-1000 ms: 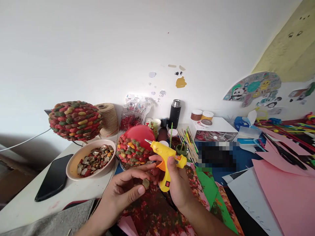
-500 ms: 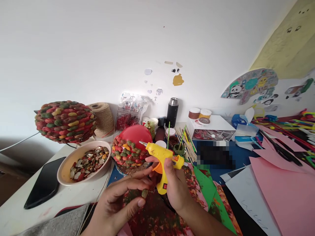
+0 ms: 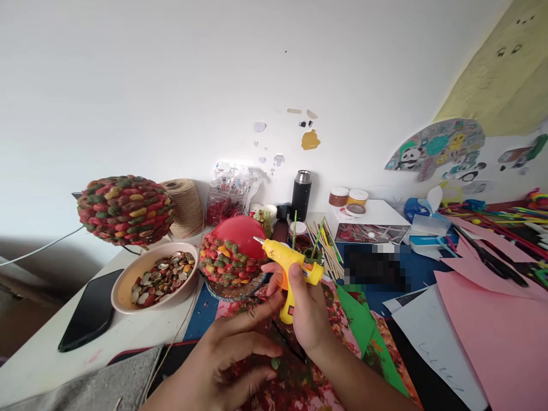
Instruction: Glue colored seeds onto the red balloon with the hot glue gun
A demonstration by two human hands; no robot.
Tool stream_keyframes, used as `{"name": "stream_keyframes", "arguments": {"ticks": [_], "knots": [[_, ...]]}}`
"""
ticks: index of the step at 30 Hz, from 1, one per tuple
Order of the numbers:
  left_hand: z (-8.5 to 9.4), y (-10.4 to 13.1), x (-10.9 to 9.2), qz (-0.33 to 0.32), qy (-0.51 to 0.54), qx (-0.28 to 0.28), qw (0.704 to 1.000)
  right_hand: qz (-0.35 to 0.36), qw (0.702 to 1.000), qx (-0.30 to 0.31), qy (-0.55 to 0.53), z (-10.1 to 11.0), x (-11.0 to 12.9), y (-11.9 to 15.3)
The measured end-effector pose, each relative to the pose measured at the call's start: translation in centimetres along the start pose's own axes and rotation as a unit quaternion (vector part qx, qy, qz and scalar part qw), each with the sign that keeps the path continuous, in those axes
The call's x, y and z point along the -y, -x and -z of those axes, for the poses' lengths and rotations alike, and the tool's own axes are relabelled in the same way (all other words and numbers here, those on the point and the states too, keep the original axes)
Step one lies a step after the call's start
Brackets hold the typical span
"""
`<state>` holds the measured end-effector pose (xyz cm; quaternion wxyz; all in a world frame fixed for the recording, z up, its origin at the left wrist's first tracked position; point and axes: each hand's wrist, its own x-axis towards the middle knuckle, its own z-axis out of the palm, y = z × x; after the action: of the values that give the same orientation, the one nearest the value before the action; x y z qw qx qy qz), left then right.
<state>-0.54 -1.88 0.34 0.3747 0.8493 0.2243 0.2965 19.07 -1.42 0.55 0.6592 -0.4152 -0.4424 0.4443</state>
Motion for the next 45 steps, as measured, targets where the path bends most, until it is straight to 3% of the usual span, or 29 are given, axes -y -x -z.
{"name": "stream_keyframes", "arguments": {"ticks": [2, 4, 7, 9, 11, 14, 17, 25, 45], "knots": [[0.4, -0.1, -0.1, -0.027, 0.006, 0.011, 1.000, -0.009, 1.000, -0.005, -0.015, 0.0, 0.0, -0.1], [0.9, 0.0, 0.0, -0.018, 0.044, -0.022, 0.999, -0.014, 0.999, -0.006, -0.028, 0.0, 0.0, -0.1], [1.7, -0.2, 0.7, 0.026, 0.150, -0.190, 0.970, -0.025, 0.999, 0.007, -0.037, -0.1, 0.1, 0.3], [2.2, -0.6, 1.5, 0.050, 0.227, -0.322, 0.918, -0.027, 0.999, 0.021, -0.041, -0.1, 0.0, 0.7], [2.7, -1.2, 2.2, 0.071, 0.302, -0.382, 0.871, -0.020, 0.999, 0.033, -0.036, -0.2, -0.2, 1.2], [3.0, -1.8, 2.8, 0.101, 0.362, -0.400, 0.836, -0.010, 0.998, 0.060, -0.017, -0.3, -0.7, 1.8], [3.0, -2.0, 3.0, 0.107, 0.364, -0.413, 0.828, -0.007, 0.996, 0.091, 0.013, -0.3, -1.3, 2.4], [2.8, -1.4, 3.5, 0.119, 0.297, -0.440, 0.839, 0.064, 0.979, 0.144, 0.127, -0.7, -0.3, 2.8], [2.5, -0.7, 3.5, 0.125, 0.197, -0.436, 0.869, 0.087, 0.962, 0.132, 0.221, -0.8, 0.2, 2.9]]}}
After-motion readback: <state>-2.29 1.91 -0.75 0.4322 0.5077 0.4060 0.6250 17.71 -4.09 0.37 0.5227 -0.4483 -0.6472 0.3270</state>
